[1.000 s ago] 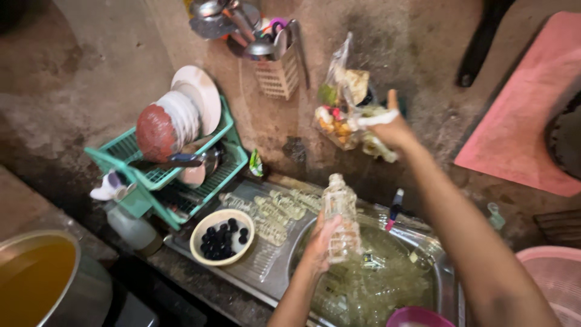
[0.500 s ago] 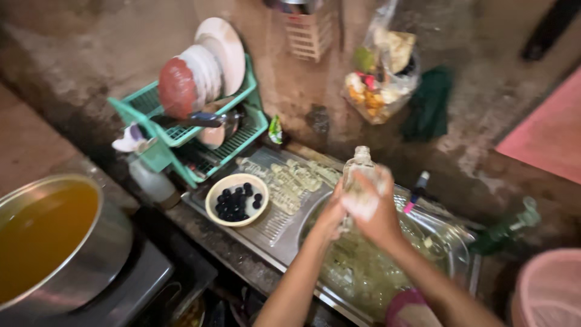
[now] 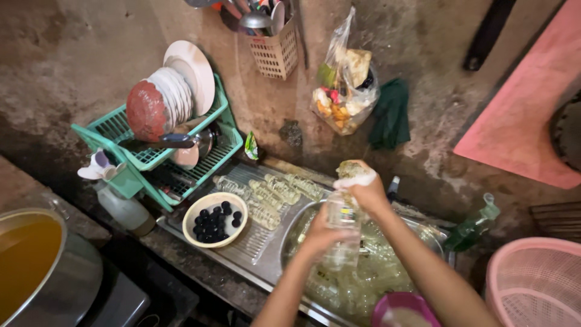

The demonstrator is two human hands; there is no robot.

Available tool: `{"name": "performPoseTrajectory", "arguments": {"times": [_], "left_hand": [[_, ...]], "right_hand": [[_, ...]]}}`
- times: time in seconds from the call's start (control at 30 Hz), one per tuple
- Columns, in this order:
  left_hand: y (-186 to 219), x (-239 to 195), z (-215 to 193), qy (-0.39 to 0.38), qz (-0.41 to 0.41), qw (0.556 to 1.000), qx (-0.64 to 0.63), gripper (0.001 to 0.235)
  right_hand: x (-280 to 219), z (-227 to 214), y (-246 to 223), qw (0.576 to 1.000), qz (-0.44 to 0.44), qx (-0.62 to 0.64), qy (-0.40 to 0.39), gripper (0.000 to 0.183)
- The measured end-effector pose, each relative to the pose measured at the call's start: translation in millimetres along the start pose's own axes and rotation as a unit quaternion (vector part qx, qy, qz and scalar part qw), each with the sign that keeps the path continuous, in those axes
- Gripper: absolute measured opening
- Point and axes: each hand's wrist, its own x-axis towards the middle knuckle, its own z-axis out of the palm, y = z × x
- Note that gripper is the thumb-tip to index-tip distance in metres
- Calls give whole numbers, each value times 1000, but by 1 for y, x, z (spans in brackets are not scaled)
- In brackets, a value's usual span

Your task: The person washes multiple clear plastic bottles in a kitchen sink using a green scrubbing sponge and dish soap. They scrub the exterior and interior of each bottle, rinse them under running water, and place the cleaned bottles on the sink's draining board.

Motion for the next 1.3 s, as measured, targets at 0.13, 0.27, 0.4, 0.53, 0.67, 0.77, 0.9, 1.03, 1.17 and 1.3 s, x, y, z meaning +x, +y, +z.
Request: {"name": "performPoseTrajectory", "arguments": {"times": [0.13, 0.27, 0.4, 0.53, 0.67, 0.77, 0.9, 1.03, 1.17, 1.3], "left_hand": [[-18, 2, -16, -255, -156, 836, -461, 83], [-24, 13, -7, -26, -2, 1000, -18, 77], [-19, 18, 9, 21, 133, 989, 52, 77], [-13, 10, 13, 72, -38, 989, -124, 76], [4, 14, 3, 66, -4, 977, -202, 71], [11, 20, -4, 101, -11, 974, -203, 66], [20, 29, -15, 119, -59, 972, -192, 64], [21, 35, -20, 98, -20, 972, -211, 63], [21, 41, -26, 132, -42, 974, -181, 65], [21, 51, -30, 122, -51, 974, -181, 66]], "right_hand": [[10, -16, 17, 987, 70, 116, -87, 44], [19, -22, 57, 996, -24, -82, 5, 43], [53, -37, 71, 955, -202, -218, 0, 32], [101, -74, 18, 923, -26, -384, 21, 91], [137, -88, -58, 849, 5, -522, 78, 95], [156, -89, -83, 817, -111, -552, 122, 106], [197, -93, -86, 819, -104, -553, 112, 115], [230, -108, -72, 861, 56, -494, 106, 133], [247, -126, -34, 860, 33, -499, 98, 135], [261, -139, -4, 912, -68, -390, 103, 129]]}}
